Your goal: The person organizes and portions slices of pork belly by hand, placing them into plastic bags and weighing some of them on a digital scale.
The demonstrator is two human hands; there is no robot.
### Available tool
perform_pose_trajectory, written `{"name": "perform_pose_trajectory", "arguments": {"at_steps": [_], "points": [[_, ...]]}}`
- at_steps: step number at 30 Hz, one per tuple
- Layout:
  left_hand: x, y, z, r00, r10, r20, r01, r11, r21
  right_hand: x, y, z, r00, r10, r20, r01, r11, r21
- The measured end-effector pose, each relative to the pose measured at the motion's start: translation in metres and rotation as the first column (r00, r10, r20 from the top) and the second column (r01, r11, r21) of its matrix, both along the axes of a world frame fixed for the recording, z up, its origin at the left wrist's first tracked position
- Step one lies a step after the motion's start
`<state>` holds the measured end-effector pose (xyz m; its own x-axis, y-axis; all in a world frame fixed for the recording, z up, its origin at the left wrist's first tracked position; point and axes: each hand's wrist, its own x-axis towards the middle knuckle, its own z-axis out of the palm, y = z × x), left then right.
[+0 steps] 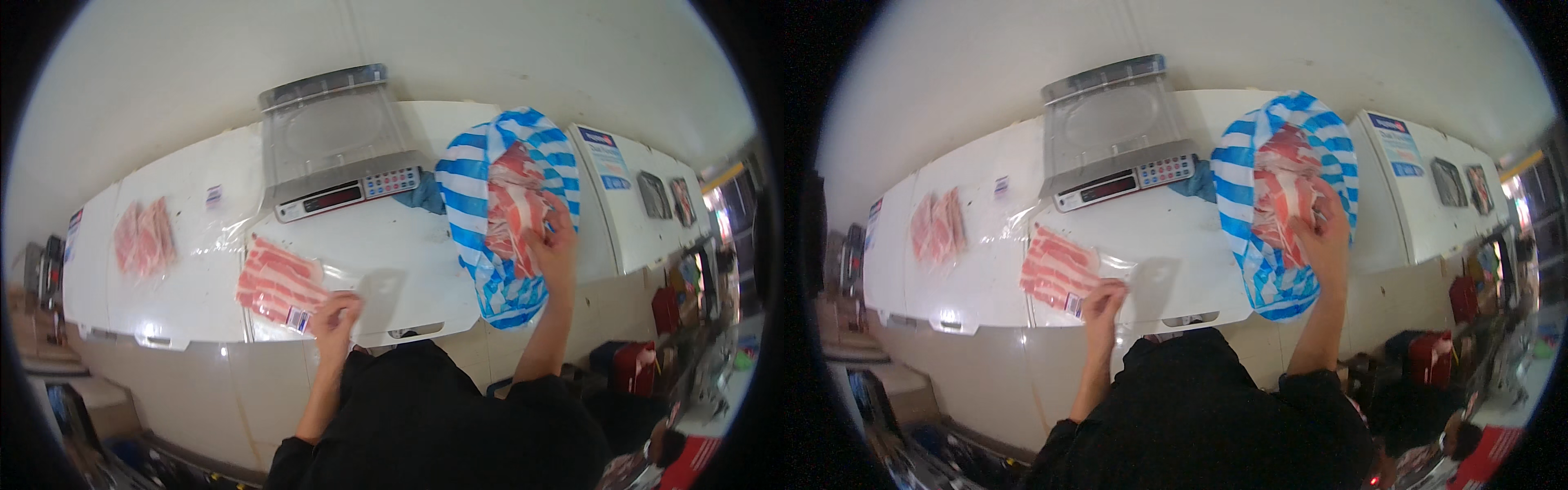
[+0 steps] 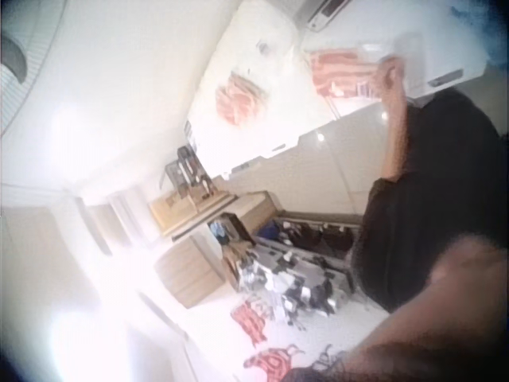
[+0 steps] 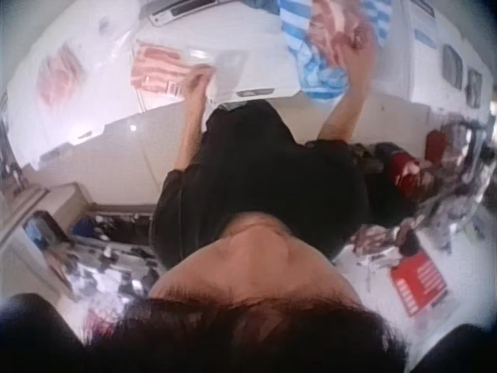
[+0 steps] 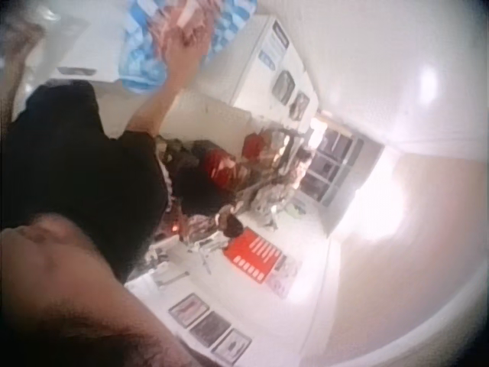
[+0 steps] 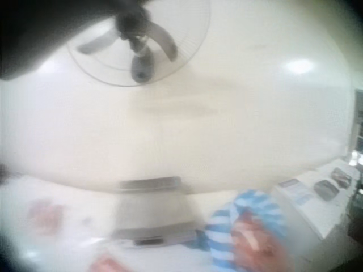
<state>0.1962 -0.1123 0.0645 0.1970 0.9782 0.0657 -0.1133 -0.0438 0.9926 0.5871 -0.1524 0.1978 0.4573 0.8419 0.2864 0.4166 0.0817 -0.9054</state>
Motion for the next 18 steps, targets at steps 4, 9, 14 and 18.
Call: {"name": "perform_pose_trajectory", "arguments": {"at_steps": [4, 9, 14, 18], "points": [[0.067, -0.017, 0.044, 0.841, -0.207, 0.501, 0.416, 0.838, -0.353, -0.043, -0.017, 0.016, 0.925, 0.321, -0.202, -0.321, 0.946, 0.034], [0.074, -0.007, 0.021, 0.900, -0.026, 0.434, 0.253, 0.843, -0.475, -0.099, -0.023, -0.036, 0.626, 0.569, -0.534, -0.693, 0.720, -0.045], [0.051, -0.016, 0.060, 0.900, 0.073, 0.430, 0.125, 0.901, -0.415, -0.101, -0.024, -0.054, 0.197, 0.523, -0.829, -0.765, 0.611, 0.204], [0.049, -0.026, 0.068, 0.934, 0.144, 0.326, -0.032, 0.945, -0.326, -0.144, -0.020, -0.086, -0.458, 0.118, -0.881, -0.568, 0.723, 0.393]]}}
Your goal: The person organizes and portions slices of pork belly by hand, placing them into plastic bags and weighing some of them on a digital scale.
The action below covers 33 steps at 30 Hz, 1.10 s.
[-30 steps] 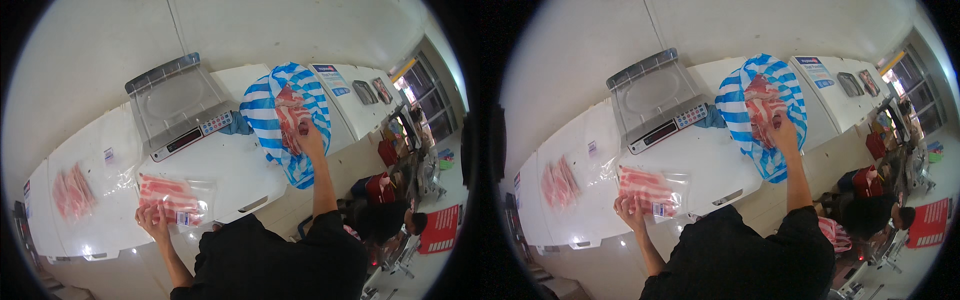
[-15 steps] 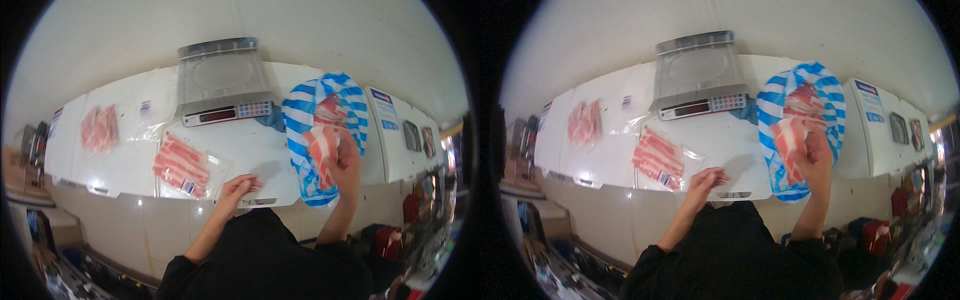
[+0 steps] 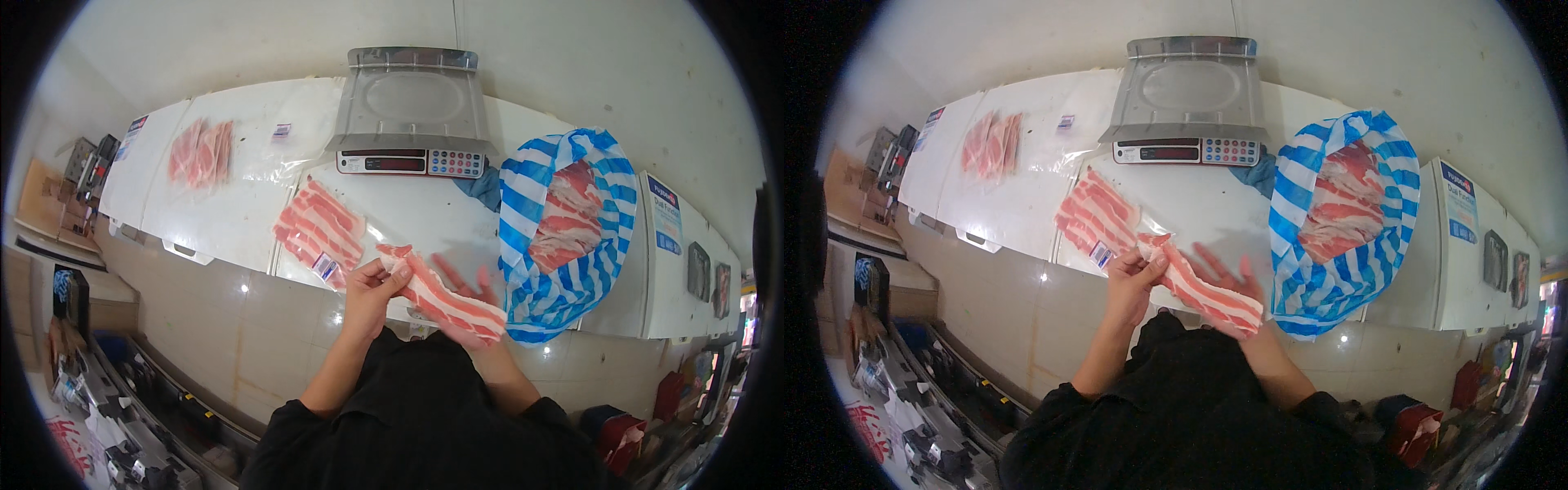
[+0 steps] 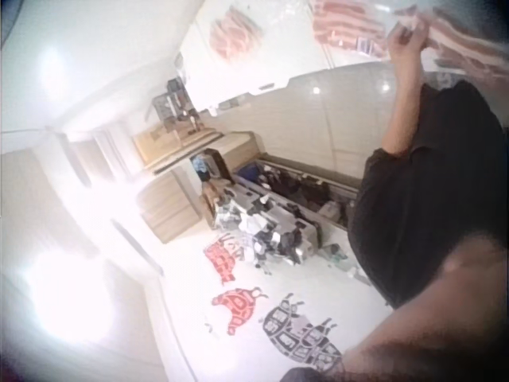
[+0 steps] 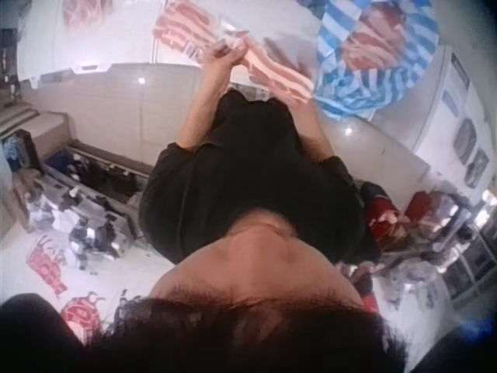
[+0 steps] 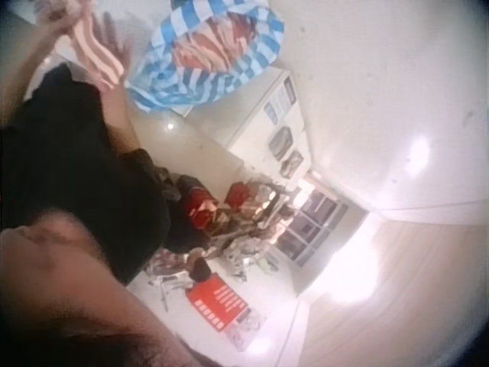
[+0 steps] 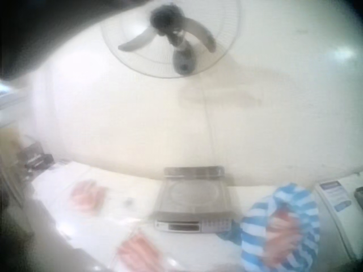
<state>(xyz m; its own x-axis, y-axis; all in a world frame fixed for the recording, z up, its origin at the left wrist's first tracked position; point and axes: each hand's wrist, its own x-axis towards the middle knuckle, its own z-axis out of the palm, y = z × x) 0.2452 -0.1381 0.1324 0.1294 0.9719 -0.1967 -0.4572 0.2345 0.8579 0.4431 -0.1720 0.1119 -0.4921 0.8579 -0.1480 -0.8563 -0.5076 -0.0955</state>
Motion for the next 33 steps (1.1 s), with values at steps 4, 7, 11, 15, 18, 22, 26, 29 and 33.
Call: {"name": "perform_pose_trajectory", "arguments": {"at_steps": [4, 7, 11, 15, 18, 22, 26, 29, 33], "points": [[-0.010, 0.005, -0.021, 0.887, 0.122, -0.445, -0.029, 0.977, 0.210, -0.025, 0.012, -0.029, 0.996, 0.011, -0.093, -0.002, 0.995, 0.096], [-0.030, 0.011, -0.026, 0.573, 0.220, -0.789, 0.094, 0.939, 0.331, -0.012, 0.017, -0.037, 0.987, 0.073, -0.143, -0.056, 0.991, 0.121], [-0.036, 0.017, -0.014, 0.567, 0.325, -0.757, 0.040, 0.907, 0.419, -0.011, 0.023, -0.040, 0.972, 0.088, -0.218, -0.084, 0.996, 0.027], [-0.032, 0.029, -0.016, 0.770, 0.070, -0.634, 0.145, 0.949, 0.281, -0.014, 0.029, -0.045, 0.992, 0.053, -0.113, -0.051, 0.999, 0.018], [-0.030, 0.037, -0.022, 0.795, -0.113, -0.596, 0.235, 0.963, 0.131, -0.015, 0.032, -0.044, 0.993, 0.016, -0.118, -0.019, 0.999, -0.030], [-0.019, 0.047, -0.021, 0.787, -0.124, -0.604, 0.228, 0.969, 0.098, -0.013, 0.033, -0.043, 0.995, -0.029, 0.095, 0.029, 1.000, 0.003], [-0.005, 0.044, -0.032, 0.865, -0.089, -0.494, 0.174, 0.976, 0.129, -0.014, 0.022, -0.050, 0.903, -0.235, 0.359, 0.253, 0.968, -0.002], [0.003, 0.046, -0.026, 0.935, -0.100, -0.339, 0.134, 0.988, 0.079, -0.019, 0.020, -0.037, 0.968, -0.246, -0.047, 0.244, 0.969, -0.048], [-0.002, 0.053, -0.025, 0.940, -0.098, -0.327, 0.116, 0.993, 0.036, -0.014, 0.006, -0.040, 0.986, -0.146, -0.085, 0.151, 0.987, 0.056]]}}
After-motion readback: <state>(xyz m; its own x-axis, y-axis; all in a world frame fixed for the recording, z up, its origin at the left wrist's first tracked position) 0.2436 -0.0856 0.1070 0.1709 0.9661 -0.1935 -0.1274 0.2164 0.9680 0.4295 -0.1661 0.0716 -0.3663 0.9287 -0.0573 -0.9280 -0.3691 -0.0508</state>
